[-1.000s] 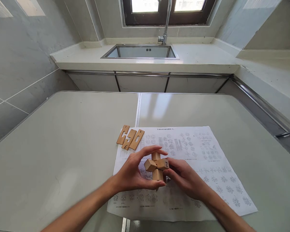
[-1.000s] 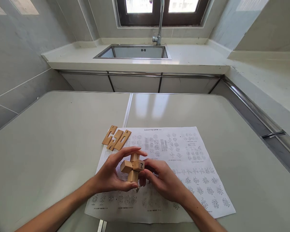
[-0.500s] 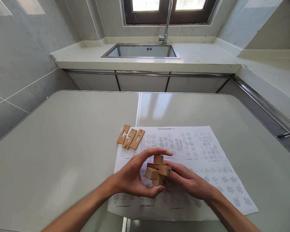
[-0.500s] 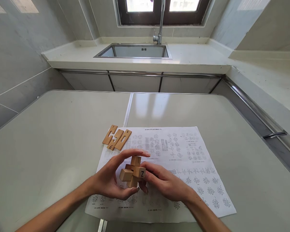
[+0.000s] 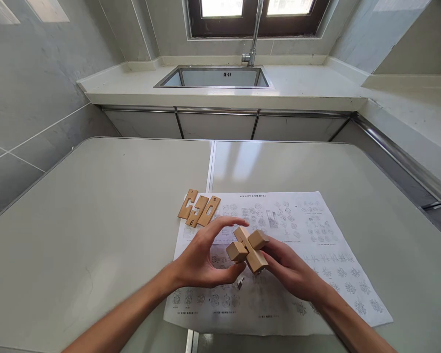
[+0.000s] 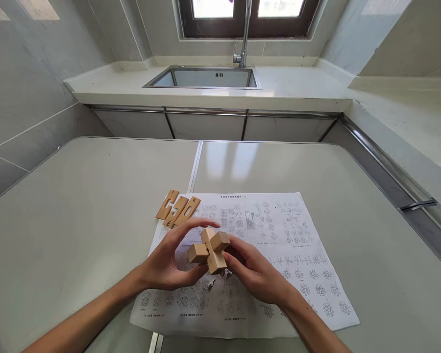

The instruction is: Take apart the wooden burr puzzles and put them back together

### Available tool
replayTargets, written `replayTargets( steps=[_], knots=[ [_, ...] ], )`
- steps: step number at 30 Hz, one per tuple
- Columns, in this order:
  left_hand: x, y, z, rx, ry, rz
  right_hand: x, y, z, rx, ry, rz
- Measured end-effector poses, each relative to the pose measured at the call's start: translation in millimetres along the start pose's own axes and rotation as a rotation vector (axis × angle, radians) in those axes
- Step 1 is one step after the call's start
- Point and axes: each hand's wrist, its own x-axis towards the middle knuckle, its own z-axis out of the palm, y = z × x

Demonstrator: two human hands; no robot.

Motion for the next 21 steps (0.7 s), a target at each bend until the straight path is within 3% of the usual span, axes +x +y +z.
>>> replayTargets(
  steps=[7,15,21],
  knots=[
    [-4.6,-4.5,5.5,-0.056,0.014,-0.053,1.1,6.9,3.1,-0.092,0.102,-0.038],
    [-1.6,-1.8,8.2,-0.008,0.08,-0.055,7.0,6.0,11.6,-0.195,0.129,-0.105],
    [0.2,3.7,6.3,0.012,0.147,-0.03,6.9,6.7,9.0,-0.201,0.14,-0.067]
  ],
)
